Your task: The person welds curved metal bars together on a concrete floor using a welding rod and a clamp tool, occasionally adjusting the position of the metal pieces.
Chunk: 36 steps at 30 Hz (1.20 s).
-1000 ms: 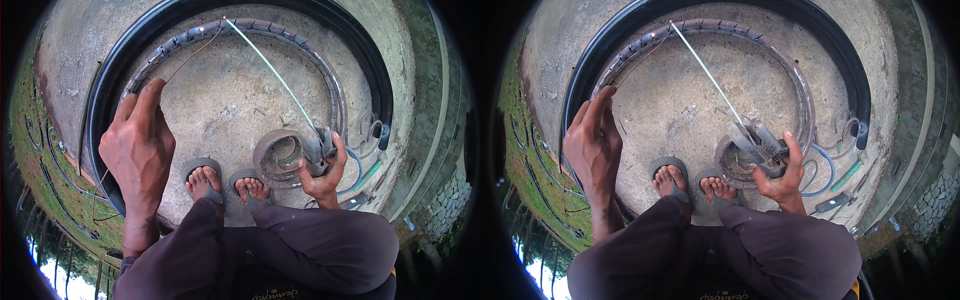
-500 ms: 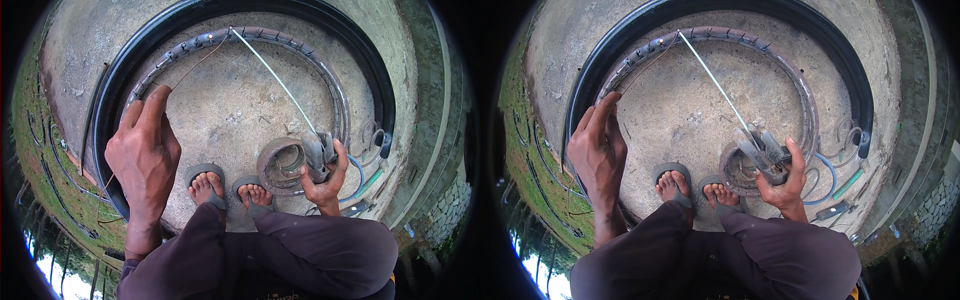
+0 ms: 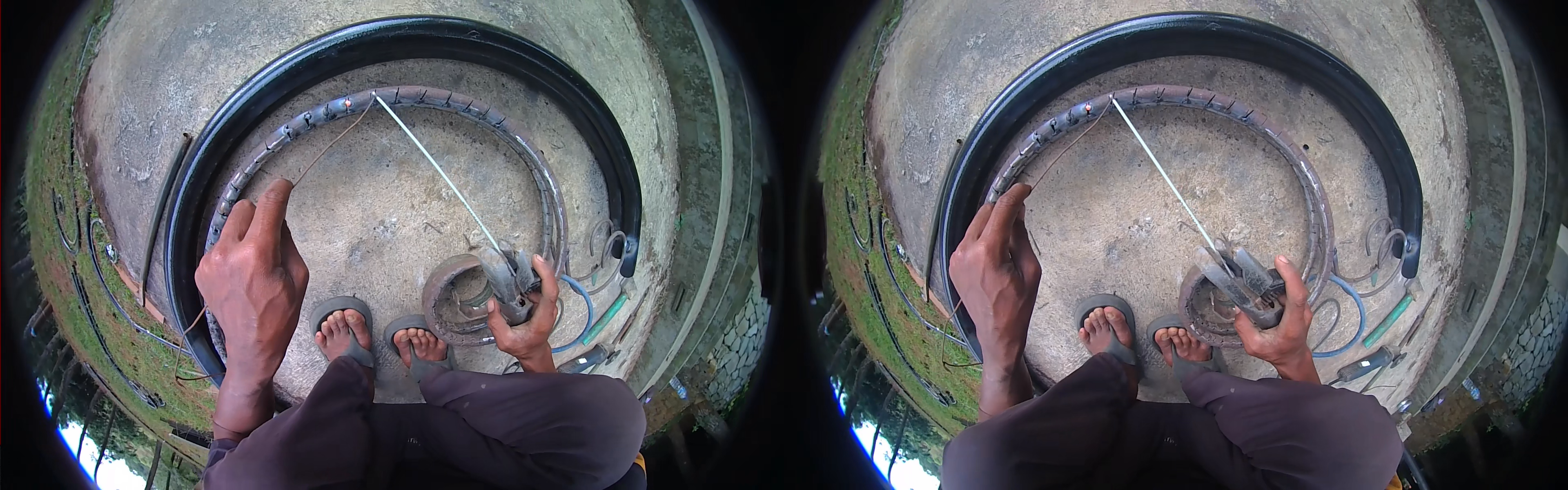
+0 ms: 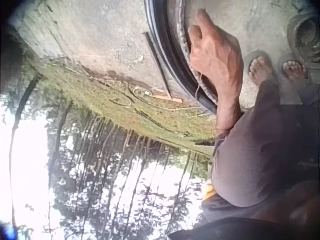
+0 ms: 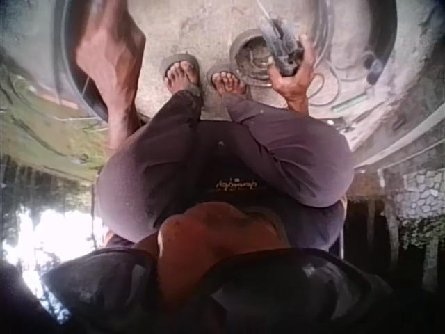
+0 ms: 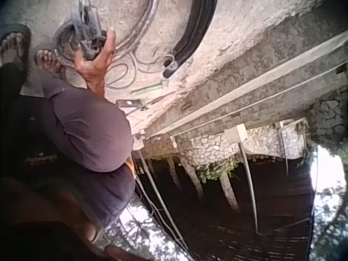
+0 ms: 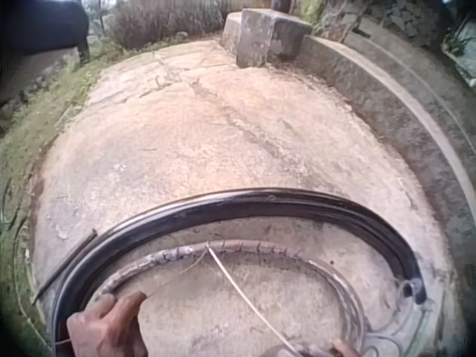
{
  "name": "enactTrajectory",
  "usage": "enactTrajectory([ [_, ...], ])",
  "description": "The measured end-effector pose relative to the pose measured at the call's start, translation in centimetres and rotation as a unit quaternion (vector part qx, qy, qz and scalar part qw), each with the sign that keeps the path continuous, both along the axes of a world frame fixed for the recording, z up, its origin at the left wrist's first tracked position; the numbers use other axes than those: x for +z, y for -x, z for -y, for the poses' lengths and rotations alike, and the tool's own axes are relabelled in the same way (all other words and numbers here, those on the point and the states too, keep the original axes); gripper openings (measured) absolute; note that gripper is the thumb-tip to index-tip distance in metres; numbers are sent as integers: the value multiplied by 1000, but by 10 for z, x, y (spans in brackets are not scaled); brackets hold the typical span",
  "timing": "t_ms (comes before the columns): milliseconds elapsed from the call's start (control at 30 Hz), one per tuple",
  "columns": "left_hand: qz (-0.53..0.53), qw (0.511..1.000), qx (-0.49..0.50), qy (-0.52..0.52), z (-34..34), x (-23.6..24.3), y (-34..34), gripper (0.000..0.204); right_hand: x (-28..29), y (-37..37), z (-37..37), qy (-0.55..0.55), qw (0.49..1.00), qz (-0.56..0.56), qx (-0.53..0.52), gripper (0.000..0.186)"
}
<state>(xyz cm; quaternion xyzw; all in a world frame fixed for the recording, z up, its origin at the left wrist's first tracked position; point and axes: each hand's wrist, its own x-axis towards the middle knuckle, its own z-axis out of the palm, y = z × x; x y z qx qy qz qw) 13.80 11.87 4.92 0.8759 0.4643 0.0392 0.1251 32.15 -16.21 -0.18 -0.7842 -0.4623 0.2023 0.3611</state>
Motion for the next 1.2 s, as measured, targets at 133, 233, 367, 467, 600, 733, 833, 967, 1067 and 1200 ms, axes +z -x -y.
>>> enactTrajectory([
  [133, -5, 1000, 4, 4, 0, -4, 0, 22, -1, 0, -5, -2, 1000, 4, -5, 87],
  [233, -8, 1000, 5, 5, 1, -1, 0, 23, 4, 0, -5, 13, 1000, 9, -9, 87],
  [367, -7, 1000, 6, 5, 1, -4, 0, 23, 0, 0, -1, 17, 1000, -4, -12, 88],
  [467, -1, 1000, 4, 1, 1, -4, 1, 23, 1, 0, -2, 22, 1000, 5, -7, 88],
  [600, -3, 1000, 4, 2, 1, -4, 0, 23, -1, -1, -5, -28, 999, 43, -5, 88],
  [733, -2, 1000, 3, 1, 1, -4, 0, 24, 3, 0, -7, 2, 1000, 0, -13, 87],
  [833, 7, 1000, -11, -2, 0, -6, 5, 31, 5, 1, -6, 22, 999, -23, -16, 87],
  [967, 28, 999, -12, -26, -1, -8, 3, 26, 0, 0, -1, 0, 999, -46, -14, 87],
  [1067, -9, 1000, 3, 8, 0, -4, 1, 24, 3, 1, -4, -2, 1000, -17, -18, 87],
  [1200, 3, 1000, 0, -1, 0, -6, 2, 23, 5, 0, -8, 9, 1000, 0, -10, 88],
])
